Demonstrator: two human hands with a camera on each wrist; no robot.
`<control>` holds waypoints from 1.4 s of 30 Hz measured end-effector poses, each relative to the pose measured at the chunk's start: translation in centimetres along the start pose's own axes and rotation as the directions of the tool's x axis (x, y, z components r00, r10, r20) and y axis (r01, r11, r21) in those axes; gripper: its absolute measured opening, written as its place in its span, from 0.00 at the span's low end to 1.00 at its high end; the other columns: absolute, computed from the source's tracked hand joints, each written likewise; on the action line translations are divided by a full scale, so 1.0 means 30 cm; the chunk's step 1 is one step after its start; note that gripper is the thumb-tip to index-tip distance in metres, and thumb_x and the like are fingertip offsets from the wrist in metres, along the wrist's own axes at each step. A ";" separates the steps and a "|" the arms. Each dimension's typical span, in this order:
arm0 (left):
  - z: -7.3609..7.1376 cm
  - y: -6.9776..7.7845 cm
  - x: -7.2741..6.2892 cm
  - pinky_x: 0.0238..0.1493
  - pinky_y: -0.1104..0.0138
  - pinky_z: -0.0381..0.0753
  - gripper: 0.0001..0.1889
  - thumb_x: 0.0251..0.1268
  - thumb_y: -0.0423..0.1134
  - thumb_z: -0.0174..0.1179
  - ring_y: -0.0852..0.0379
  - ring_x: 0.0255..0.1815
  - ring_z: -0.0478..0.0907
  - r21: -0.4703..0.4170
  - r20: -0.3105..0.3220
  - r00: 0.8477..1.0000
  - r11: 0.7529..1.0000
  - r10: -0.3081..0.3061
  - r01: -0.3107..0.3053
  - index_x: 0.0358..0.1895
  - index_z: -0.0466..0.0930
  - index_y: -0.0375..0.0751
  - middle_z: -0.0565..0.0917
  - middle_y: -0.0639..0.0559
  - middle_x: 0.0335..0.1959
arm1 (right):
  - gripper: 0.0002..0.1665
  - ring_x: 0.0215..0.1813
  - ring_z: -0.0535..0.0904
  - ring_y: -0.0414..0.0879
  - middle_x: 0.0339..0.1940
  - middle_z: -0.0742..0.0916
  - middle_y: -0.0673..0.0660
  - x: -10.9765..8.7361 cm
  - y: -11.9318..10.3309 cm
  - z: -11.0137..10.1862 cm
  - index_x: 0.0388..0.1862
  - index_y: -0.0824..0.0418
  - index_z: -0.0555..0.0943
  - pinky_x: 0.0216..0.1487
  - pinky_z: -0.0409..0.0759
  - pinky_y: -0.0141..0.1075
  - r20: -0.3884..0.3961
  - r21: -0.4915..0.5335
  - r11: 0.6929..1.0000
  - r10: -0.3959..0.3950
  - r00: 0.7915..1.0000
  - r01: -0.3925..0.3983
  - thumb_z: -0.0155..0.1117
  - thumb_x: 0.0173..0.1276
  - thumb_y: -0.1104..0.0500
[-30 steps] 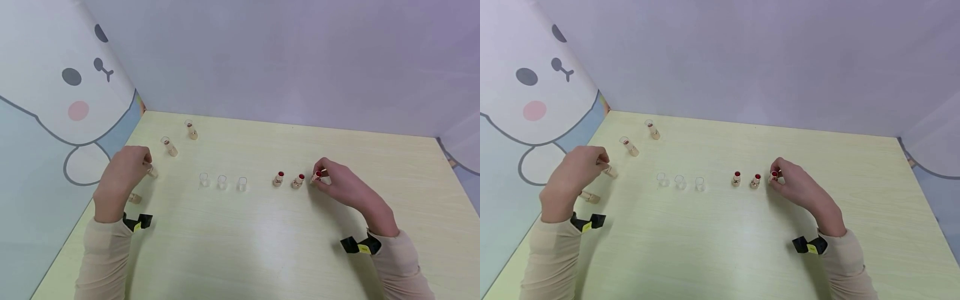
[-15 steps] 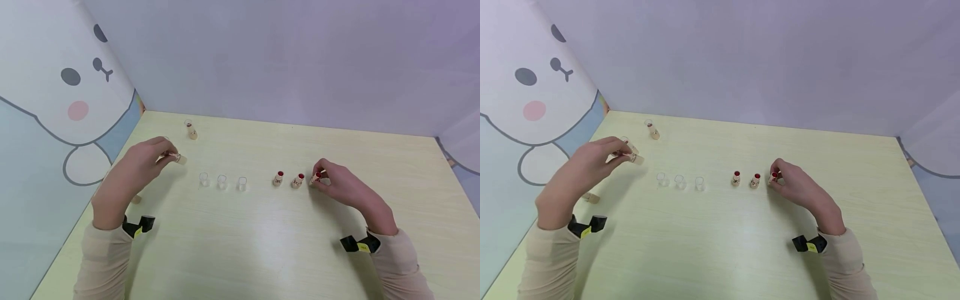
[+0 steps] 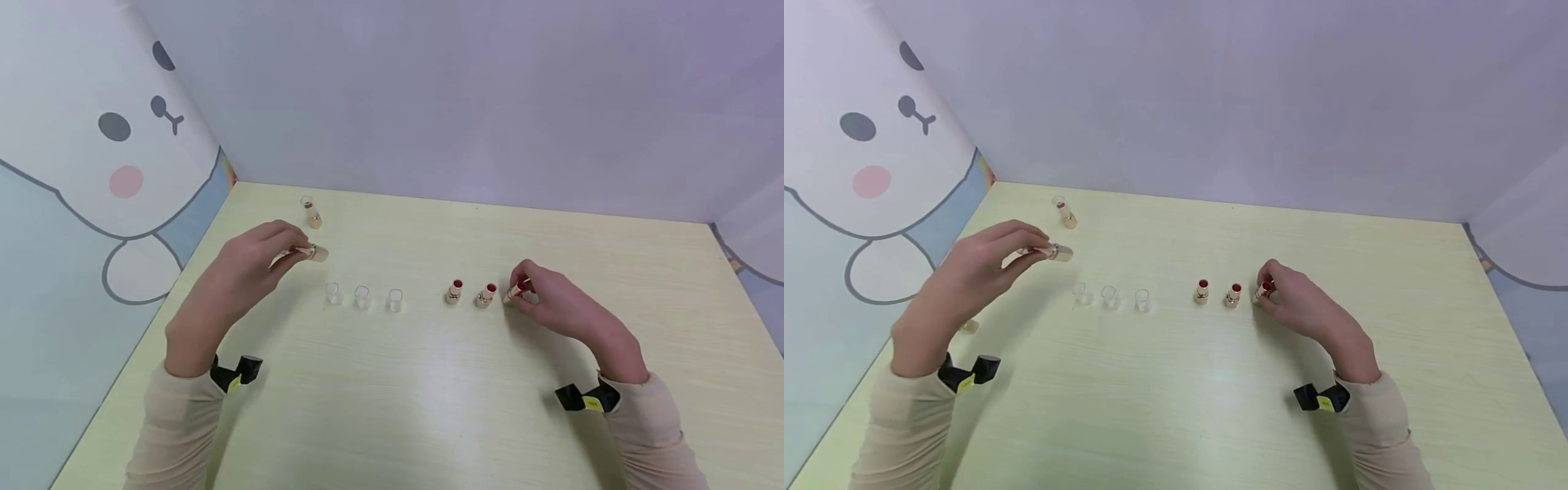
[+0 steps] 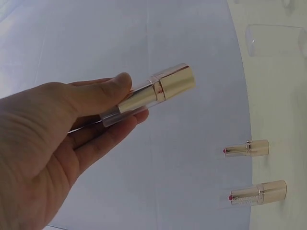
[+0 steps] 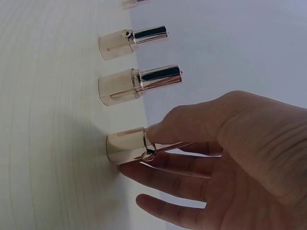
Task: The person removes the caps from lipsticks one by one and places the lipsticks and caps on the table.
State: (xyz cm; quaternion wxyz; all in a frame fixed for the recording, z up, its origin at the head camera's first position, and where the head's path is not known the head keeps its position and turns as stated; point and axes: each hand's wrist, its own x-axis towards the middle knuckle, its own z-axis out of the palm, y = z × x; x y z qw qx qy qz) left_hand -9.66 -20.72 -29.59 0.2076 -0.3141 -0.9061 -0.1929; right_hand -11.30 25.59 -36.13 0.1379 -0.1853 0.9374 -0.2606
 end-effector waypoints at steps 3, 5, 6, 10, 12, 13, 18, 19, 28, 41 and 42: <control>0.003 0.005 0.001 0.48 0.73 0.81 0.09 0.60 0.28 0.75 0.58 0.42 0.86 -0.008 -0.019 1.000 1.000 0.022 -0.022 0.42 0.87 0.39 0.88 0.53 0.42 | 0.13 0.55 0.84 0.57 0.49 0.86 0.60 -0.003 -0.004 -0.002 0.52 0.62 0.74 0.54 0.81 0.51 0.009 -0.004 1.000 0.008 1.000 -0.008 0.65 0.74 0.63; 0.004 0.009 0.003 0.49 0.73 0.82 0.10 0.59 0.28 0.75 0.57 0.44 0.86 -0.018 -0.034 0.999 0.999 0.035 -0.035 0.43 0.88 0.39 0.89 0.52 0.44 | 0.15 0.58 0.83 0.58 0.53 0.86 0.62 -0.009 -0.010 -0.011 0.56 0.63 0.73 0.56 0.80 0.52 0.012 -0.002 1.000 0.025 1.000 -0.025 0.64 0.75 0.61; 0.004 0.011 0.005 0.50 0.73 0.82 0.11 0.59 0.27 0.75 0.57 0.45 0.87 -0.025 -0.043 0.998 0.999 0.041 -0.042 0.43 0.88 0.39 0.89 0.52 0.44 | 0.17 0.60 0.82 0.58 0.55 0.85 0.63 -0.014 -0.014 -0.018 0.57 0.64 0.73 0.58 0.80 0.53 0.009 -0.001 1.000 0.031 0.999 -0.031 0.63 0.75 0.61; 0.006 0.023 0.013 0.51 0.73 0.83 0.13 0.56 0.26 0.76 0.56 0.47 0.87 -0.065 -0.088 0.994 0.995 0.069 -0.074 0.45 0.89 0.40 0.89 0.52 0.46 | 0.22 0.68 0.76 0.61 0.64 0.81 0.64 -0.036 -0.031 -0.049 0.64 0.66 0.71 0.65 0.75 0.57 -0.042 0.007 0.999 0.039 0.998 -0.039 0.61 0.76 0.60; 0.008 0.030 0.017 0.51 0.72 0.84 0.14 0.55 0.25 0.76 0.55 0.48 0.88 -0.075 -0.110 0.990 0.992 0.089 -0.097 0.45 0.89 0.39 0.90 0.51 0.46 | 0.24 0.70 0.74 0.62 0.66 0.80 0.64 -0.047 -0.040 -0.062 0.66 0.66 0.70 0.66 0.73 0.58 -0.081 0.005 1.000 0.019 0.996 -0.019 0.61 0.77 0.60; 0.008 0.034 0.018 0.51 0.71 0.84 0.15 0.54 0.25 0.77 0.55 0.47 0.88 -0.076 -0.120 0.988 0.991 0.099 -0.109 0.45 0.90 0.39 0.90 0.50 0.46 | 0.24 0.70 0.74 0.61 0.66 0.79 0.64 -0.052 -0.046 -0.066 0.67 0.66 0.70 0.66 0.72 0.58 -0.099 0.005 1.000 0.009 0.995 -0.009 0.61 0.77 0.60; 0.015 0.048 0.019 0.51 0.67 0.86 0.16 0.52 0.25 0.78 0.52 0.46 0.89 -0.070 -0.149 0.980 0.987 0.130 -0.142 0.46 0.90 0.36 0.91 0.47 0.45 | 0.25 0.61 0.77 0.57 0.65 0.80 0.59 -0.069 -0.091 -0.070 0.67 0.63 0.70 0.60 0.73 0.52 -0.183 -0.024 0.999 -0.033 0.983 0.029 0.62 0.75 0.63; 0.018 0.052 0.019 0.51 0.67 0.86 0.17 0.52 0.25 0.78 0.52 0.46 0.89 -0.072 -0.157 0.978 0.986 0.135 -0.147 0.47 0.90 0.36 0.91 0.47 0.45 | 0.24 0.60 0.77 0.56 0.65 0.80 0.57 -0.070 -0.103 -0.068 0.67 0.63 0.70 0.59 0.73 0.51 -0.205 -0.026 0.999 -0.044 0.978 0.040 0.62 0.74 0.64; 0.047 0.112 0.037 0.44 0.68 0.88 0.12 0.62 0.33 0.74 0.54 0.42 0.90 -0.127 -0.246 0.944 0.958 0.220 -0.256 0.48 0.90 0.36 0.92 0.46 0.44 | 0.24 0.68 0.75 0.53 0.65 0.82 0.53 -0.079 -0.209 -0.025 0.64 0.63 0.74 0.65 0.69 0.49 -0.462 -0.015 0.962 -0.247 0.852 0.271 0.64 0.70 0.68; 0.114 0.227 0.052 0.46 0.70 0.89 0.10 0.65 0.36 0.73 0.54 0.42 0.91 -0.283 -0.250 0.924 0.891 0.290 -0.356 0.46 0.90 0.34 0.91 0.45 0.44 | 0.29 0.58 0.80 0.49 0.57 0.86 0.56 -0.059 -0.335 0.085 0.60 0.66 0.78 0.58 0.73 0.31 -0.516 -0.083 0.802 -0.542 0.663 0.591 0.54 0.82 0.41; 0.119 0.235 0.052 0.46 0.71 0.89 0.10 0.65 0.36 0.73 0.54 0.42 0.91 -0.291 -0.250 0.921 0.884 0.299 -0.366 0.46 0.90 0.34 0.91 0.45 0.44 | 0.29 0.57 0.80 0.48 0.57 0.85 0.55 -0.056 -0.342 0.094 0.60 0.66 0.77 0.57 0.73 0.31 -0.512 -0.073 0.790 -0.554 0.656 0.609 0.55 0.82 0.42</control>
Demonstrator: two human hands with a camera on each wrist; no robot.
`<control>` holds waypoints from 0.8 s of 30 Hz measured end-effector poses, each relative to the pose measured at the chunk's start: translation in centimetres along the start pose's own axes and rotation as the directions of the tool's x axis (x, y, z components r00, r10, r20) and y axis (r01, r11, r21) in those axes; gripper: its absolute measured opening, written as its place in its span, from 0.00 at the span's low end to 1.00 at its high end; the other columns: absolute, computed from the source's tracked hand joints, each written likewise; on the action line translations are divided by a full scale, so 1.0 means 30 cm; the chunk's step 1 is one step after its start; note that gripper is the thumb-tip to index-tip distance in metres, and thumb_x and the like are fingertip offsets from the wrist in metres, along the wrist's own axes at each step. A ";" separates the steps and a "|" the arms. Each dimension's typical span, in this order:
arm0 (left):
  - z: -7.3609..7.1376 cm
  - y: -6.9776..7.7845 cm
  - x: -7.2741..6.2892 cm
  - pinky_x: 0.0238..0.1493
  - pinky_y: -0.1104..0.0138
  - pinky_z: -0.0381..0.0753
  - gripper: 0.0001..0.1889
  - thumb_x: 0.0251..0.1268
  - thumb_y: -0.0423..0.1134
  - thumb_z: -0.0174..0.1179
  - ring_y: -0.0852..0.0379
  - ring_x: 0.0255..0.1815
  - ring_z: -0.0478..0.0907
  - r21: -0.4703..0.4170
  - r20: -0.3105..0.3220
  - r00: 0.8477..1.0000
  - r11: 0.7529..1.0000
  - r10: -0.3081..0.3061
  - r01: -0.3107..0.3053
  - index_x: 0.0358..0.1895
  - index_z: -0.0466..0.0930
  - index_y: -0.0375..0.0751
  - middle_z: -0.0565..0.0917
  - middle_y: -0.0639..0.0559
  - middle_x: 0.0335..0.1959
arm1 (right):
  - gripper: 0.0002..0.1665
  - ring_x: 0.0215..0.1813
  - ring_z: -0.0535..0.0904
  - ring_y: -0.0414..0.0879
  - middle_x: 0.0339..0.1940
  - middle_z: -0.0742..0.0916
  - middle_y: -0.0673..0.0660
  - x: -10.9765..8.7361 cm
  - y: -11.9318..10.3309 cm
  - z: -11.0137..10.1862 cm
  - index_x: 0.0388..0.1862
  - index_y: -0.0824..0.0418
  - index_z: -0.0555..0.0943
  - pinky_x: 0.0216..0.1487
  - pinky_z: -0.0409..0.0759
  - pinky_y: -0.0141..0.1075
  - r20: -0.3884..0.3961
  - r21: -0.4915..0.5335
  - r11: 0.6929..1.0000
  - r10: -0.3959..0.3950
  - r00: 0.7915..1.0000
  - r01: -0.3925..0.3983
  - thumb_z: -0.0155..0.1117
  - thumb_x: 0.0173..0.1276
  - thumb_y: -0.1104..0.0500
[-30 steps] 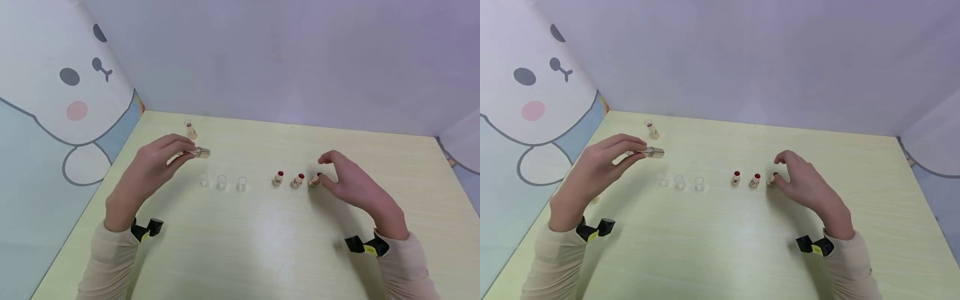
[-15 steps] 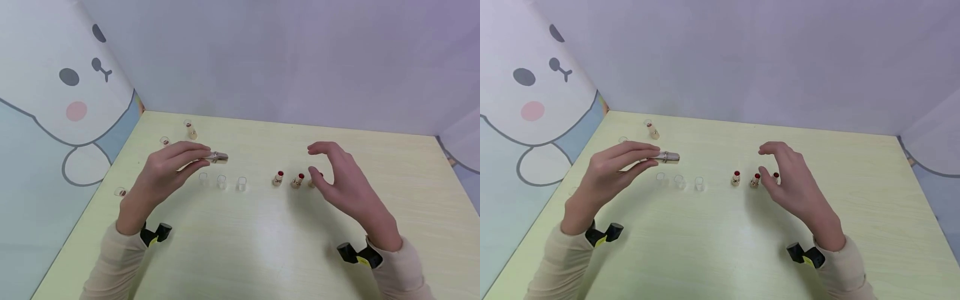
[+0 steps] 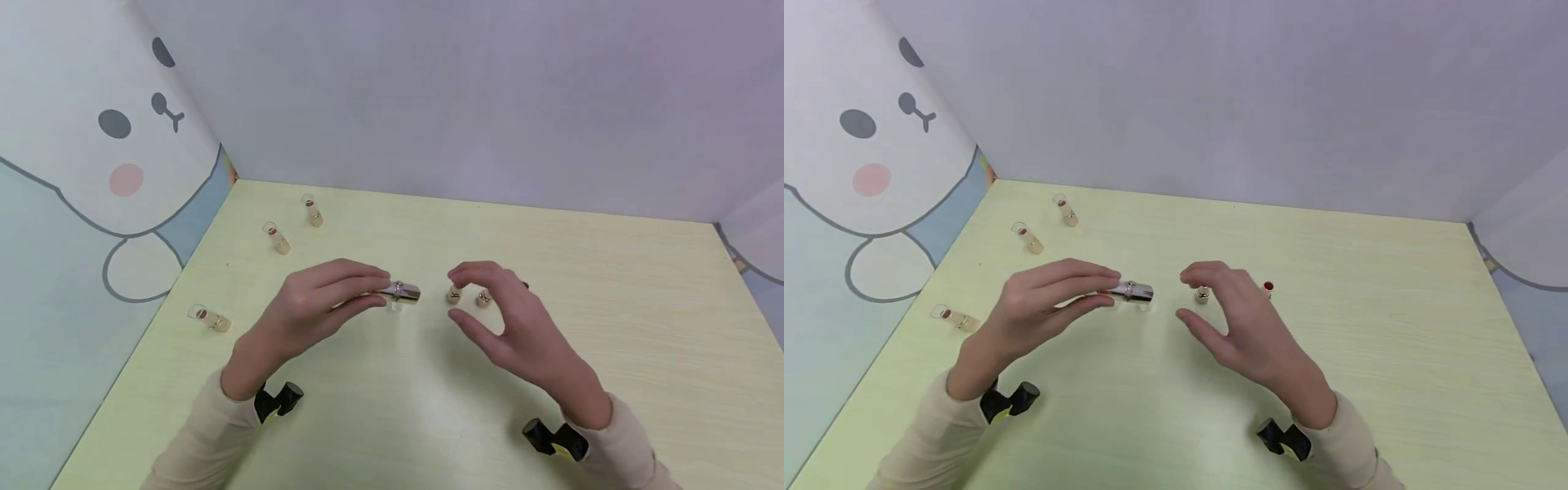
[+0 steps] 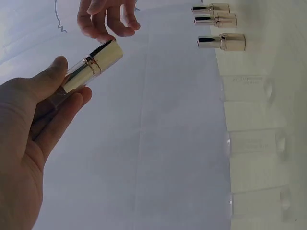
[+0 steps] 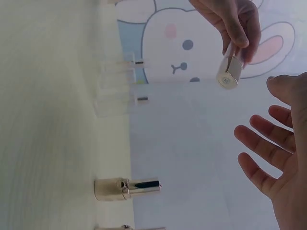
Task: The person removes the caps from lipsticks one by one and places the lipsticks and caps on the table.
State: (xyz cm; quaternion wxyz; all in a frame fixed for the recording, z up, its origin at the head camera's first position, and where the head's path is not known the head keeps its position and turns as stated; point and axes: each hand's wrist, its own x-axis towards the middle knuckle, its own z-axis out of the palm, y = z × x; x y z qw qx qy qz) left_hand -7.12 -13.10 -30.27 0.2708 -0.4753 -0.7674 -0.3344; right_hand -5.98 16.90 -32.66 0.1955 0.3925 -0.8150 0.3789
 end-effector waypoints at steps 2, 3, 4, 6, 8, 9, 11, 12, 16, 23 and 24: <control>0.017 0.011 0.004 0.47 0.72 0.89 0.10 0.66 0.36 0.72 0.55 0.42 0.90 -0.019 0.000 1.000 1.000 0.023 -0.023 0.46 0.90 0.34 0.91 0.45 0.44 | 0.28 0.54 0.80 0.45 0.56 0.85 0.54 0.000 -0.008 0.020 0.60 0.67 0.77 0.57 0.74 0.29 0.010 0.038 0.999 -0.021 1.000 0.021 0.57 0.81 0.43; 0.026 0.015 0.005 0.47 0.72 0.88 0.10 0.67 0.37 0.72 0.55 0.42 0.90 -0.029 -0.003 0.999 0.999 0.035 -0.035 0.46 0.90 0.34 0.91 0.45 0.44 | 0.28 0.53 0.80 0.44 0.56 0.85 0.53 0.000 -0.011 0.029 0.60 0.67 0.77 0.57 0.74 0.28 0.015 0.052 0.998 -0.031 0.999 0.030 0.58 0.81 0.43; 0.035 0.020 0.006 0.47 0.73 0.88 0.10 0.67 0.37 0.71 0.56 0.42 0.90 -0.041 -0.010 0.999 0.998 0.049 -0.049 0.46 0.90 0.33 0.91 0.45 0.43 | 0.28 0.52 0.80 0.43 0.56 0.85 0.53 0.000 -0.014 0.037 0.60 0.67 0.77 0.56 0.75 0.29 0.018 0.066 0.997 -0.041 0.999 0.040 0.58 0.81 0.44; 0.051 0.028 0.009 0.46 0.74 0.88 0.10 0.69 0.37 0.70 0.56 0.41 0.90 -0.058 -0.023 0.997 0.996 0.072 -0.073 0.45 0.90 0.33 0.91 0.45 0.43 | 0.27 0.52 0.81 0.44 0.56 0.85 0.53 0.000 -0.018 0.053 0.60 0.68 0.77 0.58 0.76 0.30 0.023 0.091 0.994 -0.060 0.998 0.057 0.59 0.80 0.45; 0.063 0.035 0.010 0.46 0.75 0.88 0.10 0.70 0.37 0.69 0.56 0.41 0.90 -0.070 -0.029 0.996 0.994 0.086 -0.088 0.45 0.90 0.33 0.91 0.45 0.42 | 0.26 0.51 0.81 0.43 0.55 0.85 0.52 -0.001 -0.020 0.065 0.60 0.67 0.77 0.58 0.77 0.30 0.027 0.106 0.992 -0.074 0.997 0.071 0.60 0.80 0.46; 0.067 0.037 0.011 0.46 0.75 0.88 0.10 0.70 0.37 0.69 0.56 0.41 0.90 -0.076 -0.030 0.996 0.993 0.089 -0.091 0.46 0.90 0.33 0.91 0.45 0.42 | 0.25 0.51 0.81 0.42 0.53 0.85 0.52 -0.001 -0.020 0.070 0.60 0.67 0.77 0.57 0.77 0.30 0.028 0.117 0.990 -0.081 0.996 0.078 0.61 0.80 0.47; 0.075 0.041 0.010 0.46 0.76 0.87 0.10 0.71 0.37 0.69 0.56 0.41 0.90 -0.085 -0.033 0.995 0.992 0.093 -0.095 0.46 0.90 0.33 0.91 0.45 0.42 | 0.24 0.48 0.79 0.40 0.51 0.85 0.50 -0.003 -0.020 0.080 0.60 0.66 0.77 0.56 0.76 0.28 0.033 0.122 0.989 -0.090 0.995 0.085 0.62 0.80 0.48; 0.079 0.042 0.009 0.46 0.76 0.87 0.10 0.71 0.37 0.68 0.56 0.41 0.90 -0.091 -0.033 0.995 0.991 0.093 -0.095 0.46 0.90 0.33 0.91 0.45 0.43 | 0.24 0.47 0.78 0.39 0.50 0.84 0.49 -0.005 -0.020 0.084 0.60 0.66 0.77 0.55 0.76 0.28 0.037 0.117 0.989 -0.091 0.995 0.086 0.62 0.80 0.48; 0.090 0.047 0.009 0.46 0.76 0.87 0.10 0.70 0.36 0.69 0.56 0.41 0.90 -0.111 -0.040 0.995 0.989 0.097 -0.101 0.46 0.90 0.33 0.91 0.45 0.43 | 0.23 0.45 0.76 0.36 0.47 0.83 0.47 -0.016 -0.022 0.095 0.60 0.63 0.78 0.51 0.74 0.24 0.058 0.078 0.995 -0.073 0.996 0.068 0.61 0.80 0.47; 0.103 0.052 0.009 0.47 0.75 0.87 0.11 0.62 0.31 0.74 0.56 0.42 0.90 -0.109 -0.046 0.996 0.990 0.080 -0.084 0.47 0.90 0.33 0.91 0.45 0.44 | 0.20 0.44 0.79 0.36 0.43 0.85 0.47 -0.025 -0.032 0.097 0.59 0.60 0.79 0.48 0.78 0.23 0.097 0.060 0.998 -0.006 0.995 0.000 0.61 0.80 0.48; 0.103 0.053 0.008 0.48 0.75 0.87 0.11 0.62 0.31 0.74 0.56 0.43 0.90 -0.104 -0.042 0.996 0.992 0.073 -0.077 0.47 0.90 0.33 0.91 0.45 0.44 | 0.19 0.44 0.80 0.36 0.44 0.86 0.47 -0.024 -0.032 0.097 0.59 0.61 0.79 0.48 0.79 0.23 0.098 0.060 0.998 -0.005 0.995 -0.001 0.62 0.80 0.50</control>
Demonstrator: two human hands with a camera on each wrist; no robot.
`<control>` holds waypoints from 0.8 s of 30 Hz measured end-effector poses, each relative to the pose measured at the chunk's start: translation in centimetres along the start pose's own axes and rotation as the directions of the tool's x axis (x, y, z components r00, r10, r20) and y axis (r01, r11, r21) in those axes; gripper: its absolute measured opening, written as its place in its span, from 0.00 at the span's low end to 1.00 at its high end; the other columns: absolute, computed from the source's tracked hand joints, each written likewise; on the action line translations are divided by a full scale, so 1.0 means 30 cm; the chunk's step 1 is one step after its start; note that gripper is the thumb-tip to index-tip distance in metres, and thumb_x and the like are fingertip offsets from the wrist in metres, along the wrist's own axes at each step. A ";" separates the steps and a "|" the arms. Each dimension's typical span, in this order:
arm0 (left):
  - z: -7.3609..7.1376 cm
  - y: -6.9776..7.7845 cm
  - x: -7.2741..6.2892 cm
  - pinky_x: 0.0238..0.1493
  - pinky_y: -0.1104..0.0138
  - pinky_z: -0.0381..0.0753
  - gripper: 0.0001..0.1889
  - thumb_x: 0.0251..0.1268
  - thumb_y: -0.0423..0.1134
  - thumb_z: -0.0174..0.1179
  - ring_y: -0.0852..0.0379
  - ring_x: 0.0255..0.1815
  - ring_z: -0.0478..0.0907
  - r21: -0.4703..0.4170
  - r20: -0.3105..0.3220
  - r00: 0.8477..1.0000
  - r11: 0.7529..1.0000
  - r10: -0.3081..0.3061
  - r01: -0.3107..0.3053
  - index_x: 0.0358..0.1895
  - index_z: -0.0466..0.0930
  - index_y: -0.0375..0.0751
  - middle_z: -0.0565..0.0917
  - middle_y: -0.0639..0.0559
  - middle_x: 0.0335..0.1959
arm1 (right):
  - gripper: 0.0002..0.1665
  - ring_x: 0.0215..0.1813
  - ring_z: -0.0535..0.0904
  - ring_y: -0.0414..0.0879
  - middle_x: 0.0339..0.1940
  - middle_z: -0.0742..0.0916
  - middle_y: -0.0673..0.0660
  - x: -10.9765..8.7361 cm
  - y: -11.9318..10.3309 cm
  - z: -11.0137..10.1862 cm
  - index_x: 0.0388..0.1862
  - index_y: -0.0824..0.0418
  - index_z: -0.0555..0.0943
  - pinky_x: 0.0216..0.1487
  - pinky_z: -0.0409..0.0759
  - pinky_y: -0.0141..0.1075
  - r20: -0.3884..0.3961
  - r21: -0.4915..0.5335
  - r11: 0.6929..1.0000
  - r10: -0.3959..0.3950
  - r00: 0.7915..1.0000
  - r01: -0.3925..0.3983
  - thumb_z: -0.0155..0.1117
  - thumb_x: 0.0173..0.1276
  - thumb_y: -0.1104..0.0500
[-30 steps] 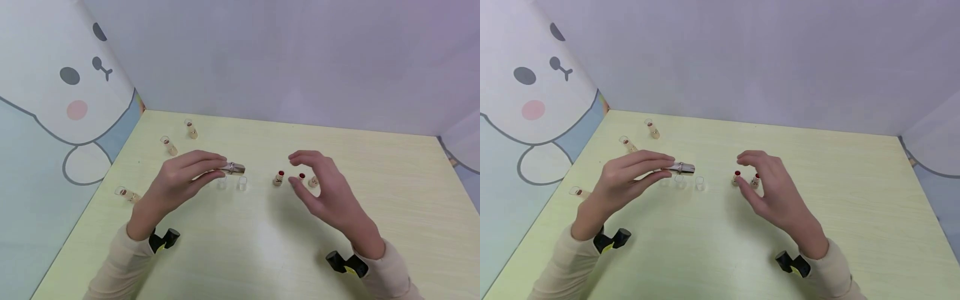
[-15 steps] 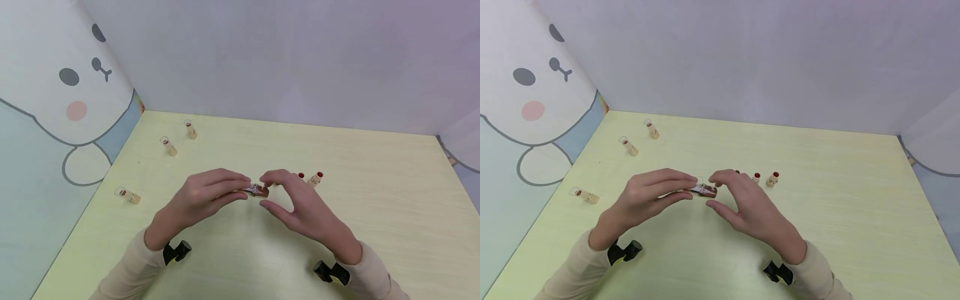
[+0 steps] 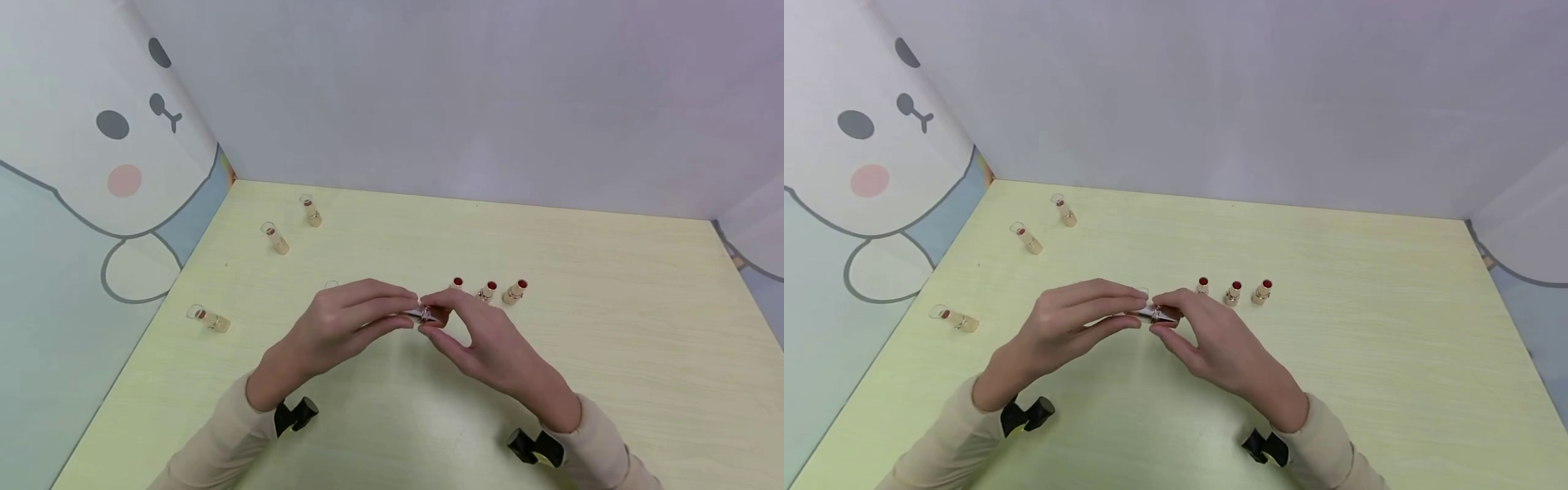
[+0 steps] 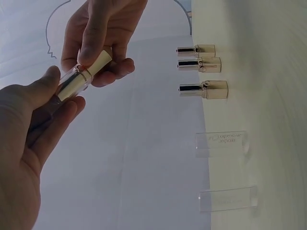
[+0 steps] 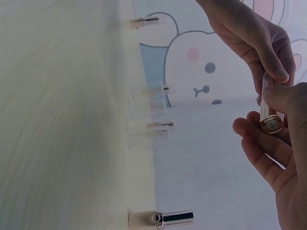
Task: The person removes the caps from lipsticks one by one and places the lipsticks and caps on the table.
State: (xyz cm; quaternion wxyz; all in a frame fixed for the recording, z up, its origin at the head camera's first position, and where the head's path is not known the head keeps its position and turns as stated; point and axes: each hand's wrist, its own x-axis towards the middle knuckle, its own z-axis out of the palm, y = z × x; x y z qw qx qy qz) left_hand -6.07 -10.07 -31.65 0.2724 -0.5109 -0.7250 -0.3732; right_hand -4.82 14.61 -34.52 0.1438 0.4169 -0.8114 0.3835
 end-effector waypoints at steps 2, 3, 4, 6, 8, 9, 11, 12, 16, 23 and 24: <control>0.000 0.000 -0.003 0.49 0.75 0.87 0.11 0.62 0.32 0.75 0.56 0.43 0.90 0.016 0.007 1.000 1.000 -0.016 0.016 0.47 0.90 0.34 0.91 0.46 0.44 | 0.17 0.44 0.81 0.36 0.45 0.87 0.48 0.000 0.001 0.000 0.58 0.61 0.80 0.49 0.80 0.24 -0.001 -0.005 1.000 -0.002 1.000 0.002 0.65 0.78 0.52; -0.002 0.000 -0.004 0.49 0.75 0.87 0.11 0.62 0.33 0.75 0.57 0.43 0.90 0.024 0.011 1.000 0.999 -0.026 0.026 0.46 0.90 0.34 0.91 0.46 0.44 | 0.17 0.44 0.81 0.36 0.46 0.87 0.48 0.001 0.002 -0.001 0.58 0.60 0.81 0.49 0.80 0.24 -0.001 -0.005 1.000 -0.003 1.000 0.003 0.66 0.78 0.53; -0.003 0.000 -0.005 0.49 0.75 0.87 0.11 0.62 0.34 0.74 0.57 0.43 0.90 0.029 0.015 0.999 0.999 -0.034 0.033 0.46 0.90 0.35 0.91 0.47 0.44 | 0.16 0.44 0.82 0.36 0.47 0.88 0.48 0.001 0.003 -0.001 0.57 0.61 0.81 0.49 0.81 0.24 -0.001 -0.007 1.000 -0.005 1.000 0.005 0.67 0.77 0.54; -0.006 -0.002 -0.007 0.50 0.74 0.87 0.11 0.63 0.35 0.74 0.57 0.43 0.90 0.039 0.020 0.999 0.998 -0.043 0.042 0.46 0.90 0.35 0.91 0.47 0.44 | 0.16 0.44 0.83 0.37 0.48 0.89 0.49 0.003 0.004 -0.003 0.57 0.61 0.81 0.50 0.82 0.25 0.003 -0.011 1.000 -0.009 1.000 0.009 0.67 0.77 0.53; -0.009 -0.005 -0.007 0.49 0.74 0.88 0.11 0.64 0.35 0.74 0.56 0.44 0.90 0.039 0.025 0.998 0.998 -0.052 0.051 0.47 0.90 0.35 0.91 0.47 0.44 | 0.17 0.43 0.83 0.37 0.48 0.89 0.49 0.005 0.007 -0.006 0.57 0.61 0.81 0.49 0.83 0.27 0.005 -0.014 1.000 -0.010 1.000 0.010 0.66 0.78 0.51; -0.013 -0.006 -0.007 0.49 0.74 0.88 0.11 0.65 0.36 0.73 0.56 0.43 0.90 0.035 0.024 0.998 0.998 -0.061 0.060 0.47 0.90 0.35 0.91 0.47 0.44 | 0.18 0.43 0.83 0.37 0.48 0.89 0.49 0.005 0.009 -0.008 0.57 0.61 0.81 0.49 0.83 0.27 0.003 -0.020 1.000 -0.008 1.000 0.008 0.65 0.78 0.50; -0.022 -0.010 -0.007 0.47 0.74 0.88 0.11 0.66 0.37 0.72 0.56 0.43 0.90 0.023 0.012 0.996 0.996 -0.085 0.084 0.47 0.90 0.35 0.91 0.46 0.44 | 0.19 0.42 0.82 0.36 0.46 0.89 0.49 0.005 0.014 -0.012 0.57 0.61 0.81 0.48 0.82 0.27 -0.006 -0.017 1.000 0.006 1.000 -0.006 0.63 0.79 0.49; -0.029 -0.012 -0.008 0.46 0.74 0.88 0.11 0.67 0.38 0.71 0.55 0.43 0.91 0.015 0.002 0.995 0.995 -0.099 0.099 0.47 0.90 0.35 0.92 0.46 0.44 | 0.20 0.41 0.81 0.36 0.45 0.89 0.49 0.004 0.016 -0.015 0.57 0.62 0.81 0.47 0.81 0.26 -0.013 -0.015 1.000 0.014 1.000 -0.015 0.62 0.79 0.48; -0.054 -0.017 -0.007 0.44 0.74 0.87 0.12 0.68 0.39 0.71 0.55 0.42 0.91 -0.014 -0.036 0.991 0.991 -0.131 0.131 0.47 0.91 0.35 0.92 0.46 0.43 | 0.19 0.40 0.80 0.35 0.41 0.88 0.48 0.000 0.021 -0.024 0.57 0.62 0.80 0.44 0.77 0.24 -0.030 -0.001 0.999 0.047 0.998 -0.047 0.65 0.78 0.49; -0.061 -0.024 -0.003 0.43 0.74 0.87 0.10 0.66 0.35 0.72 0.55 0.41 0.91 -0.032 -0.051 0.994 0.994 -0.102 0.100 0.47 0.91 0.34 0.92 0.46 0.43 | 0.21 0.39 0.80 0.35 0.40 0.87 0.47 -0.005 0.022 -0.022 0.58 0.62 0.80 0.44 0.78 0.24 -0.028 0.004 0.998 0.061 0.998 -0.061 0.65 0.78 0.48; -0.061 -0.024 -0.003 0.43 0.74 0.87 0.10 0.66 0.35 0.72 0.55 0.41 0.91 -0.031 -0.051 0.993 0.994 -0.103 0.101 0.46 0.91 0.34 0.92 0.46 0.43 | 0.22 0.39 0.80 0.35 0.40 0.87 0.47 -0.006 0.022 -0.022 0.58 0.62 0.80 0.44 0.77 0.24 -0.030 0.004 0.998 0.063 0.998 -0.063 0.63 0.79 0.46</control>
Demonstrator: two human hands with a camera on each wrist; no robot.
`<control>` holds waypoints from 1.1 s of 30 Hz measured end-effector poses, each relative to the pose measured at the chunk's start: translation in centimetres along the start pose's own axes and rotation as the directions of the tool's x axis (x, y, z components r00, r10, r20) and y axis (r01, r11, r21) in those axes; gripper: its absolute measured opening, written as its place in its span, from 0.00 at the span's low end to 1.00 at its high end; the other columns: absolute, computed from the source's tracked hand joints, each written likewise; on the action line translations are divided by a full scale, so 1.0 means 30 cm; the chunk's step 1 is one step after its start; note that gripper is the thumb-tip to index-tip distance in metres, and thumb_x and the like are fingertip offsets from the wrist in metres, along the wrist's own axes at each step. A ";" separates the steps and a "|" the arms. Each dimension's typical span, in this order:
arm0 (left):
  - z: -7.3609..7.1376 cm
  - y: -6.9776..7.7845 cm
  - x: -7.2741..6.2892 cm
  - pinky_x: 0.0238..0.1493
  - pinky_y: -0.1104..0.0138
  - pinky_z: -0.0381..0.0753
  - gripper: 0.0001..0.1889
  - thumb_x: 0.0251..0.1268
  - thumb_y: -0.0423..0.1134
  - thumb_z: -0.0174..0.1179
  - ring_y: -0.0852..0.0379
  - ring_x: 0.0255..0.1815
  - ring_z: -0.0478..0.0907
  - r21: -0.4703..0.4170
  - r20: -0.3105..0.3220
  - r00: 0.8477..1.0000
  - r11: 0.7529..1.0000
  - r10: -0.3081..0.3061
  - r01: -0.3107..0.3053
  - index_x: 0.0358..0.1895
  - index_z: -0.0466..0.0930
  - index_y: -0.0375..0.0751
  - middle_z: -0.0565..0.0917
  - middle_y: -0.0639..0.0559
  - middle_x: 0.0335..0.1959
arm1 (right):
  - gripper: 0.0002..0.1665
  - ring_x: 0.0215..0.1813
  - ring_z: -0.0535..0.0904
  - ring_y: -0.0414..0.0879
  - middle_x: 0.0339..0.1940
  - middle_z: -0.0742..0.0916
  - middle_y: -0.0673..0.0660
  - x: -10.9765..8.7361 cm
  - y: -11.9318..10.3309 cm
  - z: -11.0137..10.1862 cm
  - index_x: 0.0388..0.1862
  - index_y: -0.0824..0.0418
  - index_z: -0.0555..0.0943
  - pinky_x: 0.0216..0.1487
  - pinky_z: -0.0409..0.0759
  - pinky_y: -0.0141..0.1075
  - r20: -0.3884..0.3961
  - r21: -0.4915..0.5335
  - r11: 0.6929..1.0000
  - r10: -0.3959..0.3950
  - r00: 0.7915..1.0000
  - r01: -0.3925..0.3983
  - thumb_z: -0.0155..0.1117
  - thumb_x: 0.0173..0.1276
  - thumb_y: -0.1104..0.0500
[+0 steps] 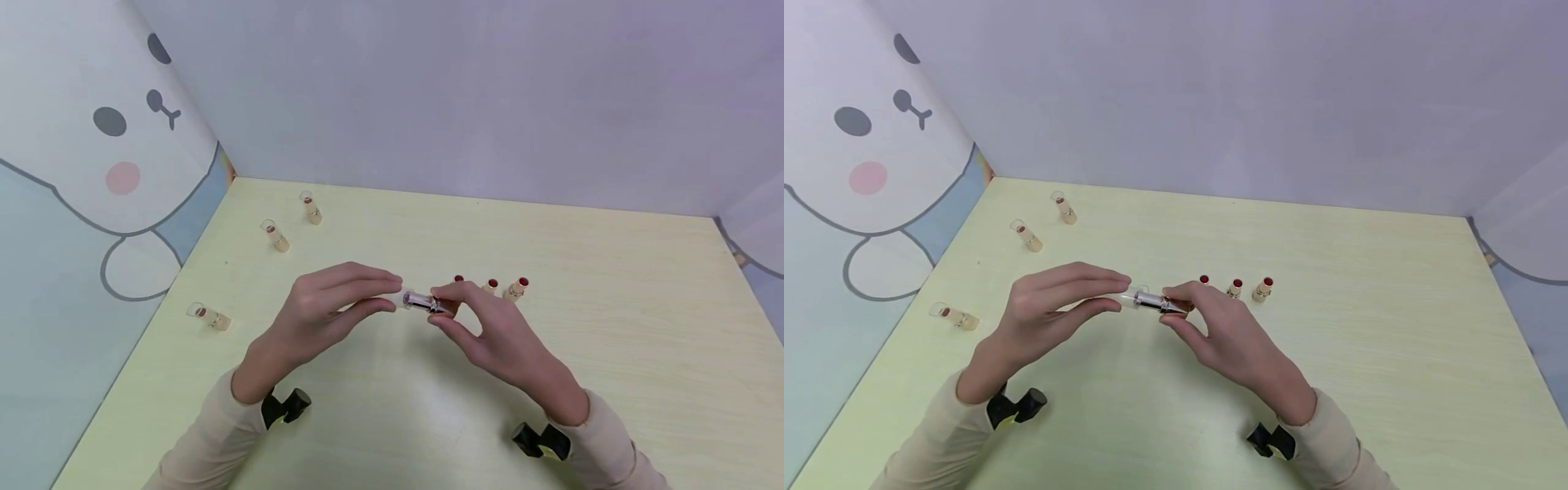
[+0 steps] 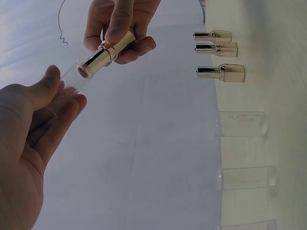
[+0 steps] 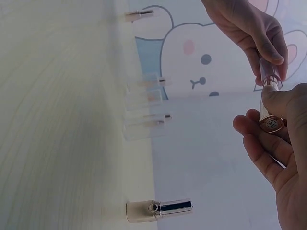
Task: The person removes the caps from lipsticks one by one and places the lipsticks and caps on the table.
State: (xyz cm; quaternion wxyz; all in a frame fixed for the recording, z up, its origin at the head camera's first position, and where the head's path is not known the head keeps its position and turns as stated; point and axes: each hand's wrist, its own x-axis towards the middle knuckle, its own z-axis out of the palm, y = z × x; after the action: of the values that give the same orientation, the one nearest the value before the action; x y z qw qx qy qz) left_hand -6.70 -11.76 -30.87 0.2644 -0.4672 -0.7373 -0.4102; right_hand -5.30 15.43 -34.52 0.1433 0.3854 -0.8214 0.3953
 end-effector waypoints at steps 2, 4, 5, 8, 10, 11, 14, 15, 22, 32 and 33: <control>0.001 0.000 -0.001 0.43 0.74 0.87 0.10 0.66 0.36 0.72 0.55 0.42 0.91 0.005 0.002 1.000 1.000 -0.005 0.005 0.46 0.91 0.34 0.92 0.46 0.42 | 0.24 0.39 0.80 0.36 0.39 0.87 0.47 -0.001 0.001 0.001 0.58 0.62 0.80 0.44 0.77 0.24 -0.001 0.000 1.000 0.002 1.000 -0.002 0.60 0.80 0.44; 0.000 0.000 -0.002 0.43 0.73 0.88 0.10 0.66 0.36 0.72 0.55 0.41 0.91 0.012 0.002 1.000 1.000 -0.006 0.006 0.47 0.91 0.34 0.92 0.46 0.42 | 0.22 0.39 0.80 0.36 0.39 0.87 0.47 -0.001 0.002 0.001 0.58 0.62 0.80 0.43 0.77 0.24 -0.002 0.000 1.000 0.001 1.000 -0.001 0.62 0.79 0.46; -0.001 0.001 -0.002 0.44 0.73 0.88 0.11 0.66 0.36 0.72 0.55 0.42 0.91 0.016 0.006 1.000 1.000 -0.011 0.011 0.47 0.91 0.34 0.92 0.46 0.42 | 0.22 0.39 0.80 0.36 0.39 0.87 0.47 -0.001 0.002 0.001 0.58 0.62 0.80 0.43 0.76 0.24 -0.001 0.000 1.000 0.002 1.000 -0.002 0.62 0.79 0.47; -0.007 0.005 -0.002 0.46 0.72 0.88 0.11 0.65 0.36 0.73 0.54 0.43 0.91 0.024 0.018 0.999 0.999 -0.029 0.029 0.47 0.91 0.35 0.92 0.46 0.43 | 0.21 0.39 0.80 0.36 0.39 0.86 0.47 -0.001 0.001 0.001 0.59 0.62 0.80 0.42 0.76 0.24 0.000 0.000 1.000 0.004 1.000 -0.004 0.64 0.78 0.48; -0.013 0.008 -0.001 0.46 0.72 0.88 0.12 0.65 0.37 0.73 0.54 0.43 0.91 0.030 0.022 0.999 0.999 -0.034 0.033 0.47 0.91 0.35 0.92 0.45 0.43 | 0.24 0.39 0.80 0.36 0.39 0.86 0.47 0.000 0.000 0.000 0.59 0.62 0.80 0.41 0.74 0.23 0.000 -0.004 1.000 0.009 1.000 -0.009 0.60 0.80 0.44; -0.016 0.009 0.000 0.47 0.72 0.88 0.12 0.66 0.38 0.73 0.54 0.43 0.91 0.034 0.024 0.999 0.999 -0.040 0.039 0.47 0.91 0.35 0.92 0.46 0.43 | 0.24 0.39 0.80 0.35 0.38 0.86 0.47 0.000 -0.001 -0.001 0.59 0.61 0.80 0.40 0.74 0.23 -0.002 -0.003 1.000 0.010 1.000 -0.010 0.59 0.80 0.43; -0.027 0.010 0.003 0.46 0.72 0.88 0.12 0.68 0.39 0.71 0.54 0.42 0.91 0.045 0.013 0.999 0.998 -0.040 0.040 0.47 0.91 0.35 0.92 0.45 0.43 | 0.26 0.39 0.80 0.35 0.38 0.86 0.47 -0.001 0.000 -0.001 0.59 0.61 0.79 0.39 0.74 0.23 -0.008 -0.008 1.000 0.012 1.000 -0.012 0.57 0.80 0.42; -0.031 0.010 0.005 0.45 0.72 0.88 0.11 0.68 0.39 0.71 0.54 0.42 0.91 0.049 0.006 0.999 0.998 -0.036 0.036 0.47 0.91 0.35 0.92 0.46 0.43 | 0.27 0.39 0.80 0.35 0.38 0.86 0.46 -0.001 0.001 -0.002 0.59 0.61 0.79 0.40 0.74 0.23 -0.009 -0.012 1.000 0.015 1.000 -0.015 0.55 0.80 0.41; -0.061 0.007 0.015 0.44 0.71 0.88 0.11 0.69 0.38 0.70 0.53 0.40 0.91 0.079 -0.026 0.999 0.996 -0.045 0.047 0.46 0.91 0.34 0.92 0.45 0.41 | 0.22 0.40 0.81 0.36 0.38 0.86 0.46 -0.003 0.004 -0.005 0.60 0.61 0.79 0.42 0.75 0.24 -0.006 -0.018 0.999 0.030 1.000 -0.030 0.66 0.77 0.48; -0.118 0.002 0.017 0.48 0.72 0.87 0.11 0.59 0.31 0.76 0.52 0.41 0.91 0.200 0.000 0.995 0.975 -0.096 0.094 0.46 0.92 0.35 0.93 0.46 0.41 | 0.22 0.42 0.81 0.36 0.40 0.86 0.46 -0.005 0.011 0.000 0.60 0.60 0.78 0.43 0.75 0.24 -0.005 -0.010 1.000 0.024 1.000 -0.024 0.73 0.71 0.60; -0.123 0.000 0.015 0.48 0.72 0.88 0.12 0.58 0.30 0.76 0.52 0.41 0.91 0.218 0.007 0.994 0.970 -0.113 0.108 0.46 0.92 0.36 0.93 0.46 0.41 | 0.21 0.42 0.81 0.36 0.40 0.86 0.46 -0.006 0.012 0.001 0.60 0.60 0.78 0.44 0.76 0.24 -0.005 -0.008 1.000 0.025 1.000 -0.025 0.72 0.72 0.60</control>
State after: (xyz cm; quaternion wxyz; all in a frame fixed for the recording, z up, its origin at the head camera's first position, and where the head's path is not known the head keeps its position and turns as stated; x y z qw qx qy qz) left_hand -6.86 -14.70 -28.59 0.2834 -0.3977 -0.8050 -0.3368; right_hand -5.46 15.63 -34.83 0.1417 0.3738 -0.8273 0.3947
